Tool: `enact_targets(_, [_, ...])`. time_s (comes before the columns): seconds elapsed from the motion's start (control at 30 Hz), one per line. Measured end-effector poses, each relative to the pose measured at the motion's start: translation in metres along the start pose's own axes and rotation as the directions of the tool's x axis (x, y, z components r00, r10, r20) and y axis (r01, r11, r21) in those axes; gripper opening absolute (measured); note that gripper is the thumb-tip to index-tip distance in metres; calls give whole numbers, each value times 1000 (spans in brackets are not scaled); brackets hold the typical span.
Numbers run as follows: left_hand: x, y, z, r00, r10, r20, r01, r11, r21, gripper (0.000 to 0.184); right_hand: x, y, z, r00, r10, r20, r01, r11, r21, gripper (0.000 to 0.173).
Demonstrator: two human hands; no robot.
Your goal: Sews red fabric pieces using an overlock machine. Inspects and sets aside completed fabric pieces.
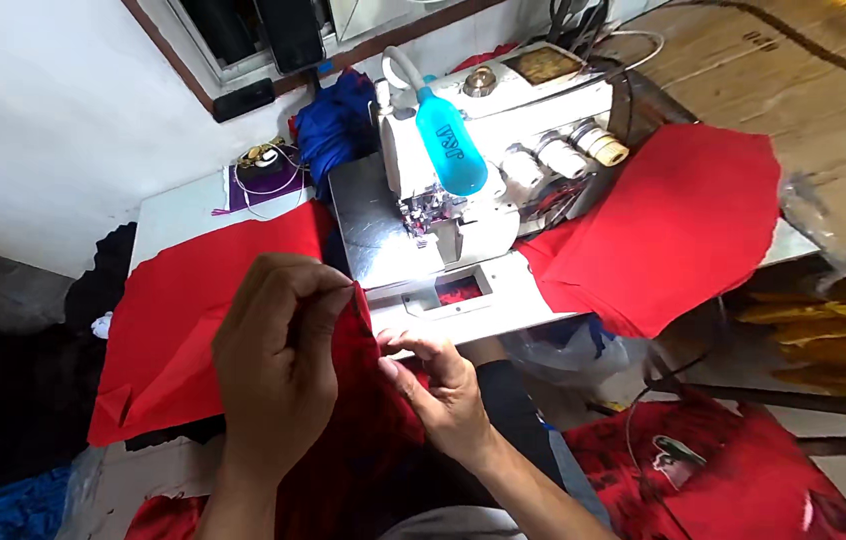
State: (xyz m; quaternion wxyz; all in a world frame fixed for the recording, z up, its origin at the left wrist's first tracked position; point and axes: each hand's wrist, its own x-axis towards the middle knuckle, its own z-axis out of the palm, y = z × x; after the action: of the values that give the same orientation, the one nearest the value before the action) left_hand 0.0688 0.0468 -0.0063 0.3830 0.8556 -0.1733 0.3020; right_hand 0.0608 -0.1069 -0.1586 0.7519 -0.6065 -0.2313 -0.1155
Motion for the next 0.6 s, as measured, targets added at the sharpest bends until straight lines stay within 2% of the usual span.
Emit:
enact_targets(0.07, [3,-5,3,999,30,-44,-30,1000,4,9,-6,8,-1,1000,22,18,-20,995,-101,34])
enact_targets(0.13, [-7,-27,16,998,-60,-35,61,998,33,9,-15,23,2,997,78,-14,-80,974,-213,41])
enact_targets(0.17, [-11,-33,21,992,-121,-32,122,992,34,8,-17,29,4,994,100,-37,-106,964,-245,40])
enact_targets(0.23, [-13,-32,21,991,-132,-25,132,991,-3,7,-18,33,10,992,94,-81,-113,956,-271,36])
enact_targets(0.4, [-9,-28,8,991,-122,-56,120,992,-40,7,-4,28,18,995,-52,-90,23,954,-299,23])
enact_targets(0.5, [-13,-22,2,994,-106,-41,103,993,-56,6,1,29,19,998,-56,-7,50,937,-346,13])
enact_targets(0.6, [-9,-11,-13,998,-58,7,58,996,-74,8,9,21,14,992,-49,120,85,945,-317,11])
